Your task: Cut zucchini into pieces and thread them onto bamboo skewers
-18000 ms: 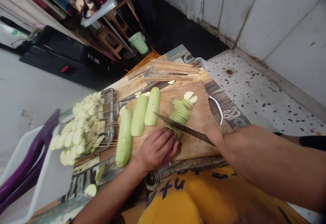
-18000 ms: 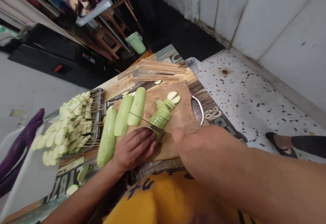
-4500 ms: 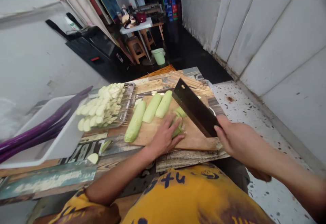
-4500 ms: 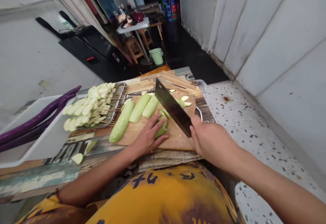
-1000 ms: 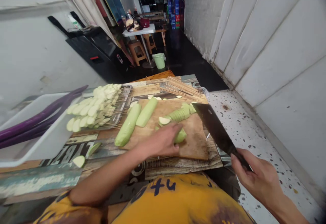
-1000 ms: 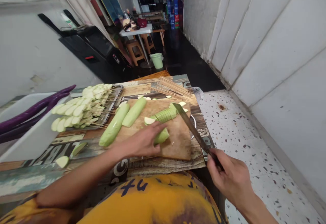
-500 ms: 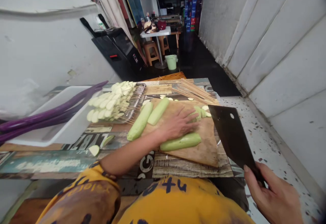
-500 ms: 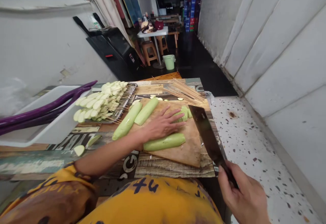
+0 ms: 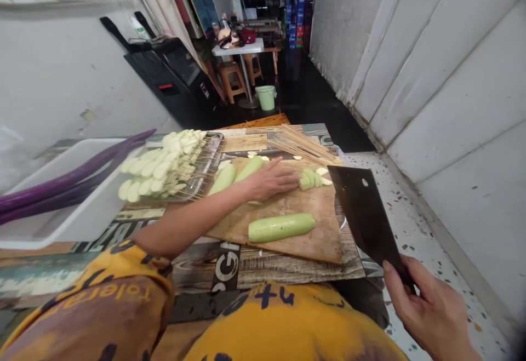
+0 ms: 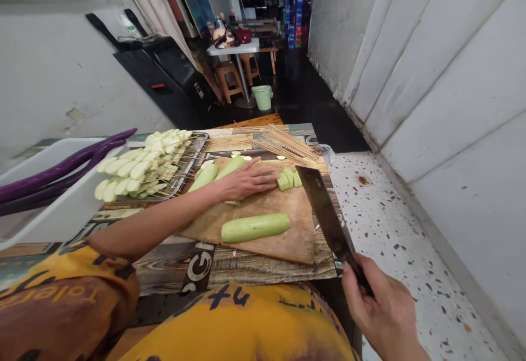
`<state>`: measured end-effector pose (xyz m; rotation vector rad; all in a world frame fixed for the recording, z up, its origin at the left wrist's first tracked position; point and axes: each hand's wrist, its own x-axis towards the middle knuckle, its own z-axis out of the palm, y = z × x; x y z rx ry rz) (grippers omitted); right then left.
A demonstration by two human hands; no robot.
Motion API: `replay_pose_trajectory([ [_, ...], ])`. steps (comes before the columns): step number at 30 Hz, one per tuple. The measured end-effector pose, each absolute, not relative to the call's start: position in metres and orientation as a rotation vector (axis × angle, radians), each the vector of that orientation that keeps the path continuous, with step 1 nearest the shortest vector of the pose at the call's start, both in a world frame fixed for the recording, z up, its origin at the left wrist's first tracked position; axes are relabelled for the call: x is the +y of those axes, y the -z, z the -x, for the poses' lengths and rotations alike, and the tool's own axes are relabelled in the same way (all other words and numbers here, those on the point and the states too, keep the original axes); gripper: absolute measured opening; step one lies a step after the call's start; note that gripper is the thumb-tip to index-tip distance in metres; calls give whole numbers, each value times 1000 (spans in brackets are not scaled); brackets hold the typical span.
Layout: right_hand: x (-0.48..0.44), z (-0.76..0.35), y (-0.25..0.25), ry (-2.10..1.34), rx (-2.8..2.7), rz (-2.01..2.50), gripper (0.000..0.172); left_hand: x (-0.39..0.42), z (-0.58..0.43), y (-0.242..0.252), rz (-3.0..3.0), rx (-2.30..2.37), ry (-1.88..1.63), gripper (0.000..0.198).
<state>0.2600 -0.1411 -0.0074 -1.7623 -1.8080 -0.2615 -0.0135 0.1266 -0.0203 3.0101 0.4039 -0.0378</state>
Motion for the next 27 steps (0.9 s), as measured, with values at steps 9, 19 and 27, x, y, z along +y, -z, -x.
replay_pose_trajectory([
  [9,-143,-258,-1,254,-1793,1771,16,132,24,22,-3068,518,20,45],
  [19,-137,-254,1,286,-1829,1690,13,14,39,-2,-2975,551,-93,53],
  [27,-130,-250,6,207,-1903,1634,12,-34,26,32,-2699,913,-187,81],
])
